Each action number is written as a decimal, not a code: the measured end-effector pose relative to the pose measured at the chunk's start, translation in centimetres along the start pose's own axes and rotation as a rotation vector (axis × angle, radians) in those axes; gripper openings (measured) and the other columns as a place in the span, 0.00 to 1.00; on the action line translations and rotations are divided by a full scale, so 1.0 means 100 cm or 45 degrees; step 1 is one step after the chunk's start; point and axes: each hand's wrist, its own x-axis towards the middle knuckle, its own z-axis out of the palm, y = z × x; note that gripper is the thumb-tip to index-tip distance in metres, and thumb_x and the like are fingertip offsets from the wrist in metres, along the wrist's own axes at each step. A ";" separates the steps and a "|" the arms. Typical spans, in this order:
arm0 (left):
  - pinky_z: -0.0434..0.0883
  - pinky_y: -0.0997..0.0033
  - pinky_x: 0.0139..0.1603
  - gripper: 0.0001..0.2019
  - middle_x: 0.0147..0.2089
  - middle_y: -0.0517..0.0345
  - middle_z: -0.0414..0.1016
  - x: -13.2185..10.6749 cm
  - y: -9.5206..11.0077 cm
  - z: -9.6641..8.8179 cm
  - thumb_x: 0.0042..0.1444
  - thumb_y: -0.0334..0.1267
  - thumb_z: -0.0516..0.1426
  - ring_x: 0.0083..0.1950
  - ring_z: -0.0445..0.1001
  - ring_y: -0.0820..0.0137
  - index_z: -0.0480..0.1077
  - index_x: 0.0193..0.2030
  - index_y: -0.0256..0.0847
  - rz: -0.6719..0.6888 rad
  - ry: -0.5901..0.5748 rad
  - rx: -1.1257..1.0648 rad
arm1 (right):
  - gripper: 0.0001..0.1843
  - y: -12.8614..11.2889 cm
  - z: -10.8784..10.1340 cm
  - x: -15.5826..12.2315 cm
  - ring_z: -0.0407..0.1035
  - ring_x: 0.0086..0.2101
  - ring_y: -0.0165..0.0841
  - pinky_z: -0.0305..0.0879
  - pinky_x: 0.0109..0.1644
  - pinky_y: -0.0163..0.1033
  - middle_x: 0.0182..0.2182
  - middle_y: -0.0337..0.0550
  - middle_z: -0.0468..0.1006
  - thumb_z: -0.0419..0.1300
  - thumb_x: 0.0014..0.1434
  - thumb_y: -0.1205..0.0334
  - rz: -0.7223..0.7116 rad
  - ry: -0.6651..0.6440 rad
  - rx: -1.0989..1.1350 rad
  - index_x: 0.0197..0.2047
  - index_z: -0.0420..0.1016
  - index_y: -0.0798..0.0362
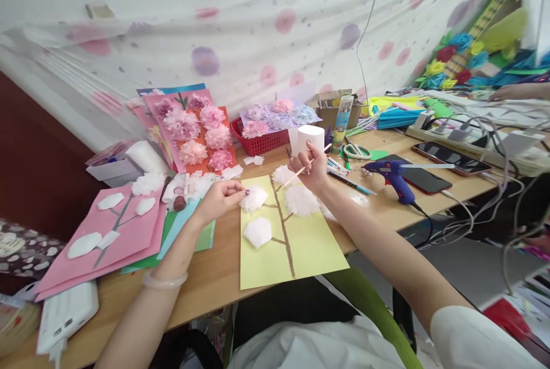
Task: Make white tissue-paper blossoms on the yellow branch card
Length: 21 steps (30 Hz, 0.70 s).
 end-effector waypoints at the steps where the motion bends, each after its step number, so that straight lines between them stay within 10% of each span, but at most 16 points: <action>1: 0.53 0.75 0.23 0.12 0.19 0.65 0.63 0.001 -0.001 0.007 0.47 0.46 0.58 0.21 0.58 0.76 0.70 0.28 0.38 -0.037 -0.048 0.029 | 0.35 0.002 0.001 -0.001 0.46 0.14 0.28 0.56 0.25 0.37 0.07 0.35 0.41 0.33 0.64 0.43 -0.012 -0.006 -0.043 0.08 0.42 0.47; 10: 0.47 0.73 0.23 0.11 0.17 0.69 0.48 -0.015 -0.008 0.026 0.50 0.45 0.56 0.19 0.49 0.76 0.71 0.28 0.39 -0.069 -0.344 0.250 | 0.37 0.028 0.013 -0.012 0.49 0.14 0.27 0.51 0.23 0.35 0.07 0.35 0.46 0.37 0.64 0.43 -0.071 -0.022 -0.287 0.06 0.47 0.48; 21: 0.55 0.74 0.26 0.10 0.17 0.69 0.54 -0.008 -0.029 0.027 0.53 0.43 0.54 0.21 0.56 0.75 0.69 0.30 0.38 -0.035 0.244 0.474 | 0.34 0.027 0.025 -0.029 0.59 0.18 0.26 0.54 0.25 0.33 0.12 0.37 0.63 0.46 0.62 0.40 -0.180 -0.193 -0.352 0.14 0.65 0.54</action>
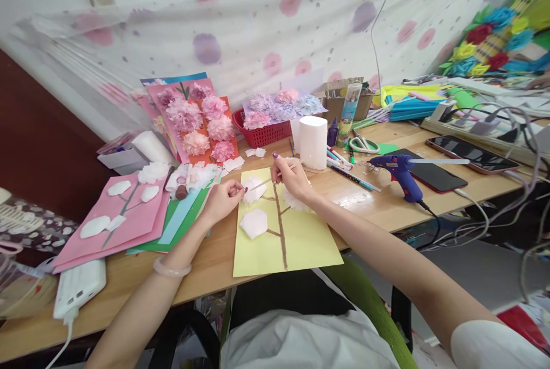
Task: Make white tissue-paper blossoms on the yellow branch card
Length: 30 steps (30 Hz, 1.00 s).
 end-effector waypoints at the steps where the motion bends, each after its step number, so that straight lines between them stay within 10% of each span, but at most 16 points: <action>1: 0.55 0.74 0.26 0.10 0.18 0.69 0.56 0.000 0.000 0.001 0.53 0.43 0.54 0.21 0.57 0.75 0.69 0.30 0.38 -0.008 0.001 0.015 | 0.34 0.000 0.001 -0.001 0.59 0.18 0.26 0.54 0.26 0.33 0.13 0.37 0.64 0.46 0.62 0.40 -0.015 -0.019 -0.029 0.14 0.66 0.54; 12: 0.60 0.72 0.29 0.09 0.23 0.64 0.65 0.001 -0.005 0.000 0.56 0.42 0.53 0.25 0.65 0.71 0.69 0.36 0.39 0.032 -0.009 0.015 | 0.34 0.002 0.006 -0.007 0.61 0.19 0.27 0.55 0.27 0.33 0.14 0.37 0.65 0.45 0.64 0.41 -0.099 -0.105 -0.280 0.15 0.68 0.54; 17: 0.68 0.64 0.49 0.26 0.44 0.53 0.73 0.007 -0.021 -0.013 0.50 0.44 0.59 0.46 0.72 0.64 0.60 0.55 0.41 0.233 -0.118 -0.118 | 0.34 0.002 0.008 -0.009 0.62 0.20 0.27 0.55 0.27 0.33 0.15 0.37 0.67 0.45 0.64 0.42 -0.150 -0.155 -0.366 0.17 0.69 0.54; 22: 0.55 0.56 0.66 0.45 0.68 0.44 0.56 0.006 -0.031 -0.008 0.45 0.51 0.63 0.68 0.55 0.55 0.49 0.67 0.42 0.162 -0.409 -0.018 | 0.33 0.002 0.010 -0.010 0.62 0.20 0.27 0.56 0.27 0.34 0.15 0.38 0.68 0.45 0.65 0.43 -0.163 -0.178 -0.424 0.17 0.69 0.54; 30: 0.40 0.47 0.68 0.53 0.70 0.42 0.52 0.004 -0.031 0.002 0.46 0.58 0.60 0.72 0.41 0.49 0.37 0.71 0.39 0.079 -0.478 0.168 | 0.34 0.002 0.012 -0.014 0.66 0.20 0.28 0.60 0.27 0.33 0.17 0.41 0.73 0.44 0.65 0.43 -0.317 -0.217 -0.648 0.19 0.74 0.53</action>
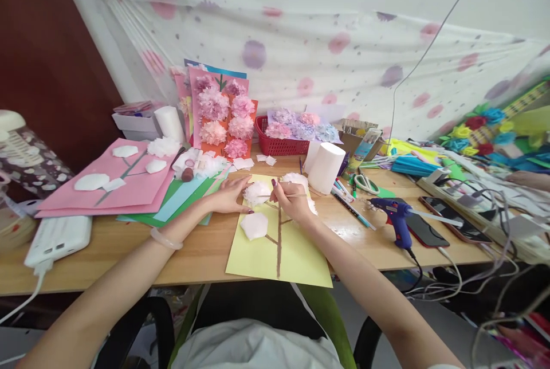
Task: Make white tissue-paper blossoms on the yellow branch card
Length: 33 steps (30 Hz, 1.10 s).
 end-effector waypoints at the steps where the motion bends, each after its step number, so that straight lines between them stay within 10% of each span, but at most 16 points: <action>1: 0.39 0.47 0.68 0.54 0.70 0.41 0.54 0.000 0.001 -0.001 0.45 0.58 0.60 0.72 0.41 0.50 0.36 0.71 0.38 0.004 -0.002 -0.003 | 0.33 0.000 0.001 0.000 0.67 0.20 0.28 0.60 0.27 0.33 0.17 0.42 0.74 0.44 0.65 0.43 -0.002 -0.002 -0.028 0.20 0.75 0.53; 15: 0.38 0.41 0.67 0.49 0.69 0.45 0.56 0.001 0.002 -0.003 0.46 0.53 0.62 0.70 0.50 0.52 0.41 0.70 0.47 0.062 -0.010 -0.099 | 0.27 -0.039 0.031 0.053 0.73 0.24 0.34 0.60 0.31 0.35 0.18 0.48 0.76 0.48 0.66 0.58 0.211 -0.114 -0.495 0.17 0.71 0.55; 33: 0.42 0.44 0.67 0.54 0.69 0.42 0.56 0.001 -0.002 -0.001 0.43 0.58 0.62 0.71 0.46 0.46 0.40 0.71 0.42 -0.006 0.012 -0.121 | 0.34 -0.026 -0.005 0.034 0.66 0.15 0.28 0.60 0.23 0.33 0.11 0.41 0.71 0.46 0.64 0.41 0.232 0.048 0.005 0.17 0.73 0.54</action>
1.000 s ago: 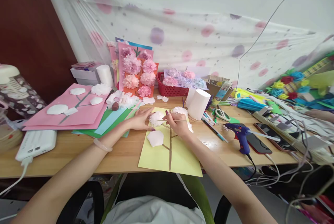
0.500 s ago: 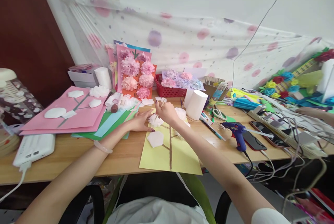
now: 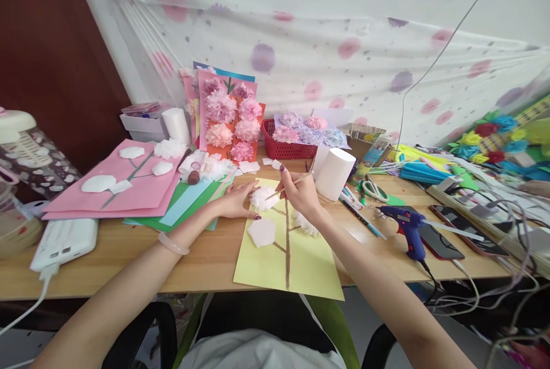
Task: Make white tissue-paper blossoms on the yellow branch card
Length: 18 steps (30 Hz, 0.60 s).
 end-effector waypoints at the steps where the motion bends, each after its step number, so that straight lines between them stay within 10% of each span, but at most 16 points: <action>1: 0.41 0.45 0.67 0.54 0.69 0.42 0.55 0.000 0.001 0.000 0.44 0.58 0.62 0.71 0.46 0.46 0.39 0.71 0.42 -0.006 -0.010 0.010 | 0.34 0.002 0.001 -0.003 0.66 0.15 0.28 0.61 0.23 0.33 0.11 0.41 0.71 0.47 0.64 0.41 -0.004 -0.001 -0.005 0.17 0.73 0.54; 18: 0.46 0.43 0.67 0.51 0.69 0.40 0.56 -0.002 0.001 -0.001 0.43 0.52 0.65 0.70 0.51 0.50 0.44 0.70 0.43 0.069 0.027 -0.109 | 0.39 0.016 0.016 -0.028 0.67 0.16 0.28 0.61 0.22 0.33 0.13 0.43 0.73 0.40 0.64 0.37 -0.156 0.192 0.079 0.19 0.78 0.54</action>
